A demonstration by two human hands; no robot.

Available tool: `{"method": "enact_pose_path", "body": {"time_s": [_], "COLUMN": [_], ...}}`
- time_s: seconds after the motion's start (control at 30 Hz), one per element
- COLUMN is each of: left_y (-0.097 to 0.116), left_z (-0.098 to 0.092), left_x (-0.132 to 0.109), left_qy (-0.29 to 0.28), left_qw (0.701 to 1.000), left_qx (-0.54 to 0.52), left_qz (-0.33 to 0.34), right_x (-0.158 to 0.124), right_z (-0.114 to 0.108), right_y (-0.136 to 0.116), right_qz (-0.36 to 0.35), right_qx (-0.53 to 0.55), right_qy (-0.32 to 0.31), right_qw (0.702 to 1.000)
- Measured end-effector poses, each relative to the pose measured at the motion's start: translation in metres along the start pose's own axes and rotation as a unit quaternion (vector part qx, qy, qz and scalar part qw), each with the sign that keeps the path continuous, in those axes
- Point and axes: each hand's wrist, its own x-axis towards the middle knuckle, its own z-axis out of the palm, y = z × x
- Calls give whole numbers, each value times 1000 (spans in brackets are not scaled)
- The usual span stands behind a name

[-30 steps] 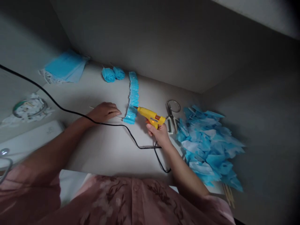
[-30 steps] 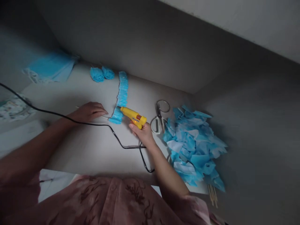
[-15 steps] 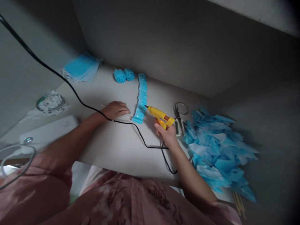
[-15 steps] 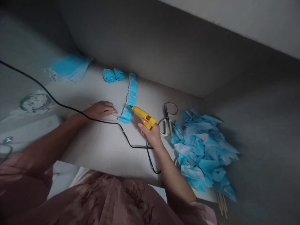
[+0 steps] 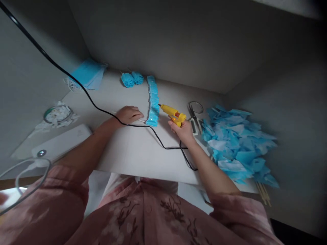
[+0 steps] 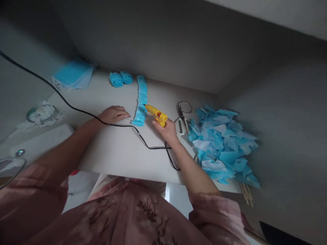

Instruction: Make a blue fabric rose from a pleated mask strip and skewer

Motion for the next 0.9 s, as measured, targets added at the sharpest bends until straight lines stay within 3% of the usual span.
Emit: {"method": "enact_pose_path", "body": {"time_s": [0.17, 0.37, 0.47, 0.57, 0.7, 0.9], "left_y": [1, 1, 7, 21, 49, 70], "left_z": [-2, -4, -8, -17, -28, -24], "left_x": [1, 1, 1, 2, 0, -6], "left_qy": [1, 5, 61, 141, 167, 102], "left_qw": [1000, 1000, 998, 990, 976, 942], "left_qx": [7, -6, -6, -21, -143, -318], "left_qz": [8, -4, -13, -13, -1, -30], "right_x": [-1, 1, 3, 6, 13, 29], "right_z": [-1, -5, -9, -7, 17, 79], "right_y": [-1, -8, -21, -45, -78, -86], "right_qz": [-114, -119, -113, -111, -126, -162], "right_qx": [-107, -165, -150, -89, 15, 6], "right_qy": [34, 63, 61, 5, -59, -128], "right_qw": [987, 977, 980, 990, 990, 978]}}
